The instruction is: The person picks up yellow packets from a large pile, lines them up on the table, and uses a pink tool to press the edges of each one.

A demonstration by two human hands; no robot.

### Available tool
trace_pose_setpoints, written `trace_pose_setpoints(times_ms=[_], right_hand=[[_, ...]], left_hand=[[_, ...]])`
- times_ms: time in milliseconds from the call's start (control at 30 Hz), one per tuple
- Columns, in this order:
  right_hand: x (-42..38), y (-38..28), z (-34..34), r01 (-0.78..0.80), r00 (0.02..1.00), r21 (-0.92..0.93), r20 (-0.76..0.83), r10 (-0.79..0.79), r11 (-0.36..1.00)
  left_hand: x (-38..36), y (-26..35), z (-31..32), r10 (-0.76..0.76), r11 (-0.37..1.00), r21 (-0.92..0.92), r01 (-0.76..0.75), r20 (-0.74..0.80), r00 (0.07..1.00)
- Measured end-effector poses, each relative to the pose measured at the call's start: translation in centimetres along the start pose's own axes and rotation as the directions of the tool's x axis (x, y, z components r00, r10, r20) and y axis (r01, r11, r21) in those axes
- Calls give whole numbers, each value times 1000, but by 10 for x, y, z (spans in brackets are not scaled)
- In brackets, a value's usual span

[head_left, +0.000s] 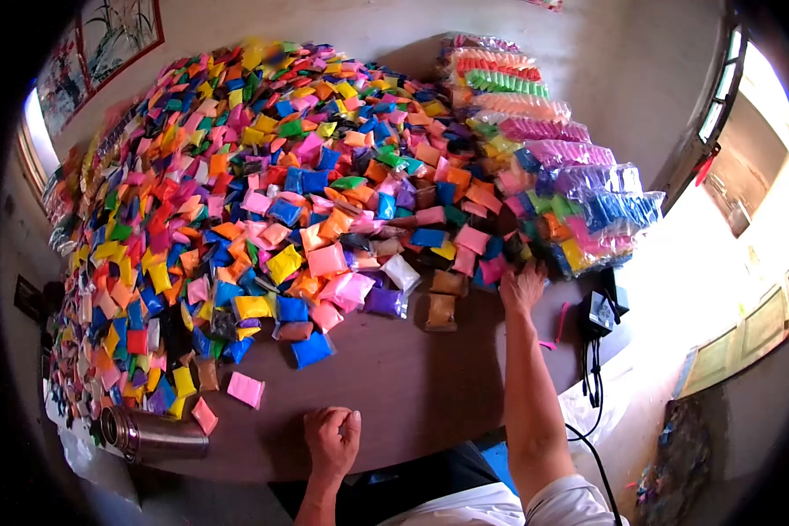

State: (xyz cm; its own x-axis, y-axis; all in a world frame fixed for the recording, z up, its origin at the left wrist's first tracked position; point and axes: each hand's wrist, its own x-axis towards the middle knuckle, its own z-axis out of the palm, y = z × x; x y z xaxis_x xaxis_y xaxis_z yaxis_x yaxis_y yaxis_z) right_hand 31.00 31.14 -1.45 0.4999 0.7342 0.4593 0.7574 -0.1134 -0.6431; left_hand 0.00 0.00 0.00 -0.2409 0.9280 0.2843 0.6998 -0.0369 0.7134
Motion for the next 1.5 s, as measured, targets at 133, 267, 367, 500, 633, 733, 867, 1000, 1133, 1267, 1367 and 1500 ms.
trace_pose_setpoints(times_ms=[133, 267, 367, 500, 633, 733, 867, 1000, 1133, 1267, 1367, 1500], right_hand=[[9, -14, 20, 164, 981, -7, 102, -162, 986], [25, -3, 69, 399, 917, 75, -9, -399, 914], [22, -51, 19, 92, 978, 177, 170, -122, 980], [-2, -81, 6, 251, 965, 255, 7, -261, 934], [-34, -121, -3, 335, 894, 557, 68, -444, 760], [-80, -139, 12, 430, 817, 534, 114, -566, 728], [-138, -176, -6, 508, 656, 588, 208, -725, 629], [-193, -192, -27, 554, 514, 606, 291, -807, 571], [-237, -183, -40, 571, 181, 727, 341, -922, 381], [-245, -176, -37, 438, 299, 818, 260, -918, 374], [-243, -171, -36, 425, 376, 826, 212, -902, 371], [-227, -160, -26, 517, 557, 610, 293, -777, 601]], left_hand=[[1, 2, 3, 2, 999, -40, -4, -38, 999], [3, 5, -1, 62, 998, -2, -62, -67, 996], [3, 4, -1, 67, 997, 31, -65, -56, 996], [1, 0, 0, 16, 1000, -17, -17, -25, 1000], [4, 7, -2, 42, 999, -12, -43, -65, 997], [4, 5, -2, 76, 997, 10, -76, -73, 994], [4, 6, -4, -9, 996, -84, 9, 0, 1000], [6, 9, -7, 116, 993, -11, -117, -75, 990], [4, 8, -7, 152, 988, 6, -152, -142, 978], [1, 5, -6, 139, 990, 19, -138, -86, 987], [2, 6, -9, 148, 989, 2, -148, -84, 985], [2, 0, -5, 157, 985, -53, -164, -112, 981]])
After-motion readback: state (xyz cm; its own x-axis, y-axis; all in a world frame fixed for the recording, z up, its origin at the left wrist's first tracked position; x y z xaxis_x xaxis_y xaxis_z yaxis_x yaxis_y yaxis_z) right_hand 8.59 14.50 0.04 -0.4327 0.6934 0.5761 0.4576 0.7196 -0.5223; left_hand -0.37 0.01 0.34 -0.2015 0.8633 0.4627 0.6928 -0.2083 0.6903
